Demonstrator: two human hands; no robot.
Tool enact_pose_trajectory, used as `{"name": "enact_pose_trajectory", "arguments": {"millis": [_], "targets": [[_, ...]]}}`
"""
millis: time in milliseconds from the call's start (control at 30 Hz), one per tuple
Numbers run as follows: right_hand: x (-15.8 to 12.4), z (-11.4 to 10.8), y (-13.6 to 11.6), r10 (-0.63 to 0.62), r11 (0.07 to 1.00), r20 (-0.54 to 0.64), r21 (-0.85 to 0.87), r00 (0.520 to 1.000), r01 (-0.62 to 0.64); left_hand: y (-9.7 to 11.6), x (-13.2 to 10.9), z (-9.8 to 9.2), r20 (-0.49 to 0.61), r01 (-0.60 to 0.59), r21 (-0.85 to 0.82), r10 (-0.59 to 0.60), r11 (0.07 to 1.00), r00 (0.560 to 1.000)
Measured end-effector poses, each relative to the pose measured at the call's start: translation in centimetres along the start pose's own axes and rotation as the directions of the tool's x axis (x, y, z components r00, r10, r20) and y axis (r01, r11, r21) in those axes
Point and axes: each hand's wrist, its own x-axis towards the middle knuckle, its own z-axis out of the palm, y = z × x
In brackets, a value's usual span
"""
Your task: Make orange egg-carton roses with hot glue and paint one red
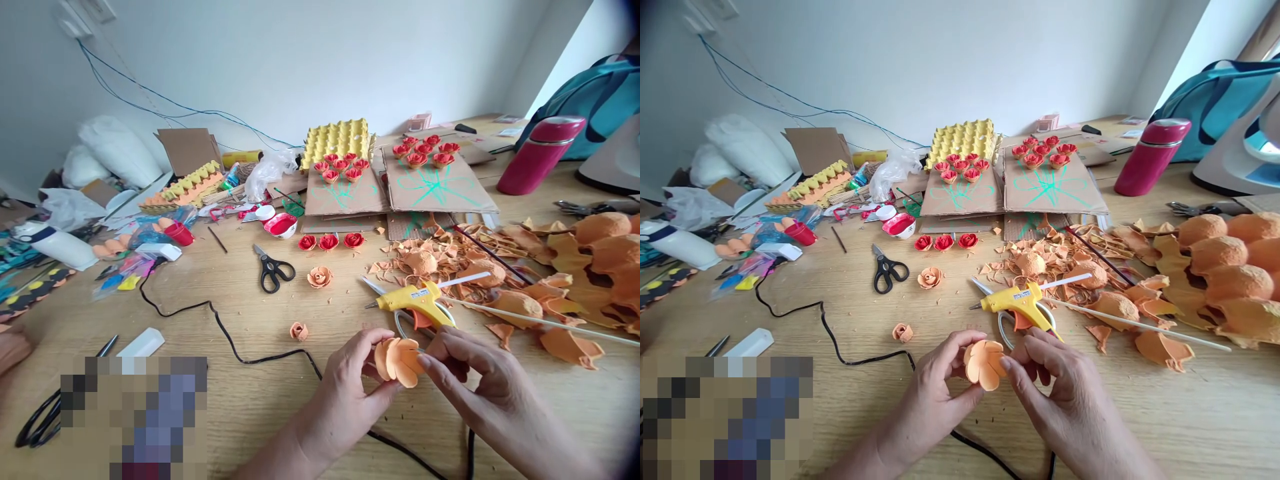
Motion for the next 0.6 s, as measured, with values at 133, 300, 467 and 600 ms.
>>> {"name": "enact_pose_trajectory", "arguments": {"millis": [133,300,467,600], "targets": [[0.03,0.18,0.43,0.026,0.999,0.04,-0.02,0.999,-0.025,-0.2,-0.01,0.13,0.019,-0.063,0.033,0.063,0.997,0.998],[0.06,0.32,0.39,0.027,0.999,0.047,-0.021,0.999,-0.026,-0.16,-0.01,0.11,0.009,-0.069,0.017,0.069,0.997,0.998],[0.03,0.28,0.4,0.017,0.999,0.04,-0.031,0.999,-0.016,-0.11,-0.02,0.07,0.002,-0.066,0.01,0.066,0.998,0.998],[-0.05,0.27,0.58,0.017,0.999,0.046,-0.036,0.999,-0.016,0.08,0.06,0.1,0.009,-0.063,-0.016,0.064,0.998,0.998]]}}
